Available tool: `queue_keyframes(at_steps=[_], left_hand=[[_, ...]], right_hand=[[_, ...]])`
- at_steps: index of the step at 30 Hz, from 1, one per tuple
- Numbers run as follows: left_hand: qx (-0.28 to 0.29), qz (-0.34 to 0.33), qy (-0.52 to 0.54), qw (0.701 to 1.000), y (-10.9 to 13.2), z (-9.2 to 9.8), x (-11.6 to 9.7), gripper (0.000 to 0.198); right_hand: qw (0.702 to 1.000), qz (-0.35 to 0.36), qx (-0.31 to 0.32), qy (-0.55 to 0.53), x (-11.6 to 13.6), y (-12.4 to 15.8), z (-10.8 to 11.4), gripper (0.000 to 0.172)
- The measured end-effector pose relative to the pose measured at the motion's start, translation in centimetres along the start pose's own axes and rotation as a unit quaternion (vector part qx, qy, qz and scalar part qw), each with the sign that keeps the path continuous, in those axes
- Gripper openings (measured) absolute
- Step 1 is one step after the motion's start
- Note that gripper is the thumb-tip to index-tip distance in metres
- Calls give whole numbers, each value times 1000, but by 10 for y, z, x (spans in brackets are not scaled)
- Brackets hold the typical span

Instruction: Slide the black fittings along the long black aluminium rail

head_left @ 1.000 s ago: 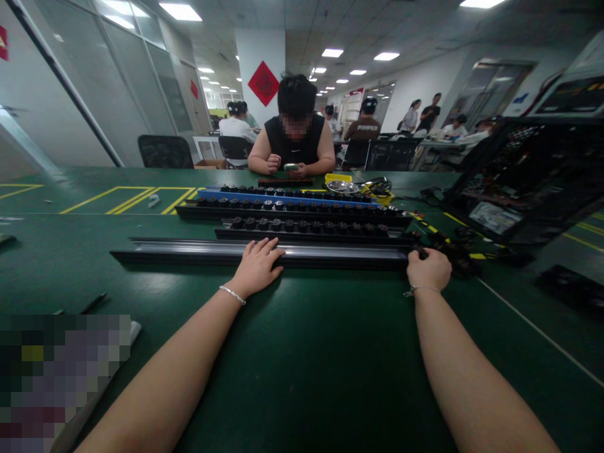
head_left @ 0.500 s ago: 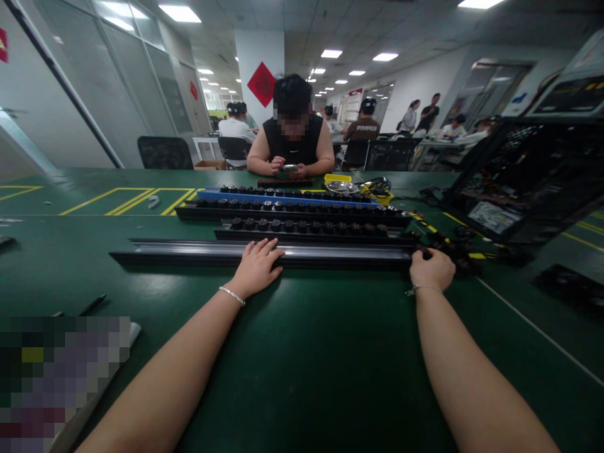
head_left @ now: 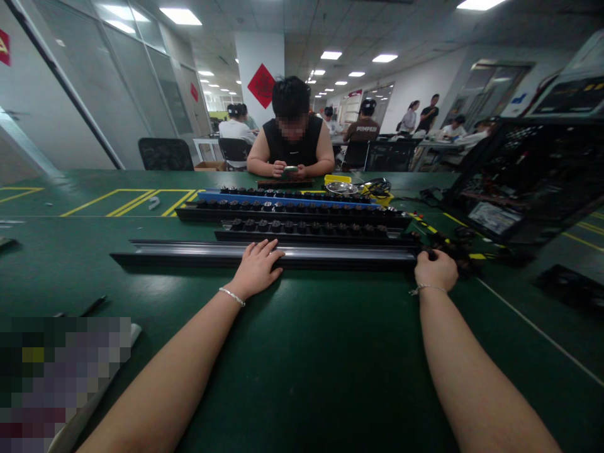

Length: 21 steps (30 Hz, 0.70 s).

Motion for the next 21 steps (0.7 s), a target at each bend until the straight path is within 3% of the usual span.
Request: queue_keyframes(at_steps=[21], left_hand=[[-8, -2, 11, 1000, 1, 1, 1, 39]], right_hand=[[999, -46, 11, 7, -7, -4, 1, 45]])
Point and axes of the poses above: each hand's wrist, its own y-axis away from the middle knuckle, its own z-axis out of the back of the hand, x = y × z, the point moved 7 cm from there along -y, towards the middle knuckle, and after that the axes turned 13 degrees about -z, right-handed, at the moved point
